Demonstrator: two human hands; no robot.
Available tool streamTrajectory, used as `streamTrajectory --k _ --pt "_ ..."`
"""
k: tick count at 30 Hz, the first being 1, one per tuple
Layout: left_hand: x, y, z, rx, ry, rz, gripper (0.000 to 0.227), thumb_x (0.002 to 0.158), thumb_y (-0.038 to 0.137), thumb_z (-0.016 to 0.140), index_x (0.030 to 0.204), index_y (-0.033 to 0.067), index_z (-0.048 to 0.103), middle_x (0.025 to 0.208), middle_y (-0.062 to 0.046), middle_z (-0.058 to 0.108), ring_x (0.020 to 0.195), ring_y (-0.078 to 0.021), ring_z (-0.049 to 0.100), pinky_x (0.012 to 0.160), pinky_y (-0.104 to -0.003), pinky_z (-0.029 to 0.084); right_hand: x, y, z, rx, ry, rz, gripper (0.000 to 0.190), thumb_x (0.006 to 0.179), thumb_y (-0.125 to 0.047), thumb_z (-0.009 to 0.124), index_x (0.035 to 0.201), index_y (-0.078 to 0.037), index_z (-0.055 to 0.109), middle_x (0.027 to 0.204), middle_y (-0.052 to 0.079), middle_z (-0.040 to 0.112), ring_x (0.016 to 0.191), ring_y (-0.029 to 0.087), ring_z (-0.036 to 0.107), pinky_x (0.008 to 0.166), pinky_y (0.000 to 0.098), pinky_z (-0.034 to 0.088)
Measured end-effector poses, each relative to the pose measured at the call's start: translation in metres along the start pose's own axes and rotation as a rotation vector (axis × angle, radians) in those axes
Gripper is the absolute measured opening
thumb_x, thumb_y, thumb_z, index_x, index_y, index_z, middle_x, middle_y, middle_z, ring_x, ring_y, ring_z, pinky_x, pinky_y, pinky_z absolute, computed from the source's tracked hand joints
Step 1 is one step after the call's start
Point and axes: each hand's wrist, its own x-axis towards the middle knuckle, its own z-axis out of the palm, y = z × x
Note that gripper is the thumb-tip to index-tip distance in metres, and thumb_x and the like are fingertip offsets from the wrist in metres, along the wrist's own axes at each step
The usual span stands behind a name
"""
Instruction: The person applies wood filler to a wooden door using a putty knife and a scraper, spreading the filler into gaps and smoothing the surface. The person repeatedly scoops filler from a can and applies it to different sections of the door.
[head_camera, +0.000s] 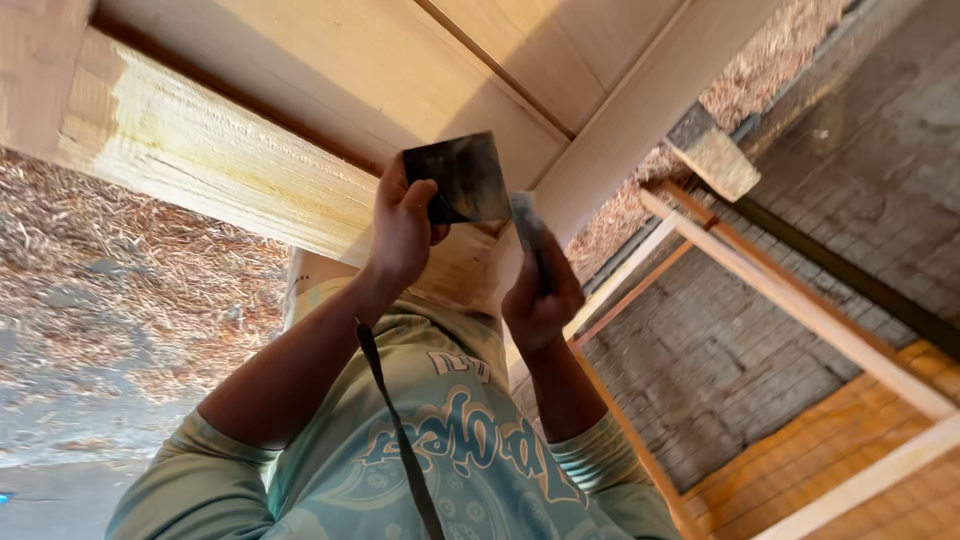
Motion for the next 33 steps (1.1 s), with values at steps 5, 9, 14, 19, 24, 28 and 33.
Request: streamTrajectory --k 5,9,14,19,24,28,33 --pt "-0.005 -0.036 0.021 -0.146 0.104 -0.014 0.020 0.094 0.001 0.042 0.109 0.0028 0.055 0.069 -0.004 0.049 0.045 -0.0100 0.038 0.039 -0.026 0.030 0.000 0.052 -0.021 -0.013 -0.262 -0.044 0.029 0.103 -0.009 0.058 0.125 0.009 0.065 0.111 0.024 0.074 0.099 0.033 0.076 0.087 0.0347 0.061" --pt "-0.010 -0.065 0.036 -0.108 0.189 0.172 0.020 0.093 0.003 0.043 0.109 0.0034 0.055 0.070 -0.002 0.049 0.047 -0.0093 0.037 0.040 -0.026 0.030 0.006 0.090 -0.045 0.121 -0.373 -0.082 0.026 0.103 -0.006 0.059 0.125 0.008 0.066 0.108 0.024 0.075 0.099 0.033 0.076 0.086 0.0370 0.061" --pt "-0.050 -0.105 0.056 -0.168 0.330 0.258 0.024 0.093 0.006 0.045 0.114 0.0071 0.058 0.071 -0.001 0.051 0.048 -0.0084 0.041 0.039 -0.025 0.031 0.030 0.115 -0.058 0.149 -0.511 -0.326 0.027 0.102 -0.003 0.060 0.127 0.006 0.064 0.107 0.024 0.073 0.096 0.032 0.075 0.081 0.0369 0.060" --pt "-0.087 -0.116 0.013 -0.301 0.571 0.313 0.024 0.093 0.006 0.046 0.112 0.0120 0.058 0.073 0.001 0.053 0.050 -0.0069 0.045 0.040 -0.023 0.036 0.132 0.082 0.023 0.025 -0.633 -0.551 0.024 0.104 -0.010 0.062 0.126 -0.009 0.069 0.111 0.015 0.075 0.089 0.029 0.076 0.074 0.0368 0.061" --pt "-0.109 -0.120 -0.037 -0.443 0.639 0.540 0.019 0.094 0.001 0.044 0.105 0.0089 0.058 0.073 -0.001 0.053 0.048 -0.0094 0.042 0.040 -0.025 0.033 0.230 -0.004 0.158 -0.346 -1.065 -0.980 0.026 0.102 -0.012 0.060 0.125 -0.011 0.071 0.115 0.013 0.074 0.095 0.034 0.073 0.080 0.0453 0.059" --pt "-0.114 -0.128 -0.047 -0.418 0.689 0.580 0.012 0.097 0.000 0.045 0.097 0.0087 0.053 0.072 -0.002 0.052 0.047 -0.0115 0.043 0.042 -0.027 0.036 0.229 -0.021 0.194 -0.592 -1.265 -0.979 0.025 0.101 -0.011 0.060 0.124 -0.010 0.071 0.113 0.014 0.074 0.094 0.034 0.073 0.080 0.0458 0.059" --pt "-0.119 -0.133 -0.040 -0.512 0.700 0.556 0.016 0.096 0.000 0.042 0.098 0.0085 0.055 0.071 -0.003 0.052 0.047 -0.0115 0.043 0.043 -0.027 0.037 0.205 -0.023 0.193 -0.651 -1.319 -0.986 0.025 0.101 -0.009 0.060 0.123 -0.008 0.071 0.110 0.015 0.073 0.092 0.035 0.073 0.079 0.0464 0.059"
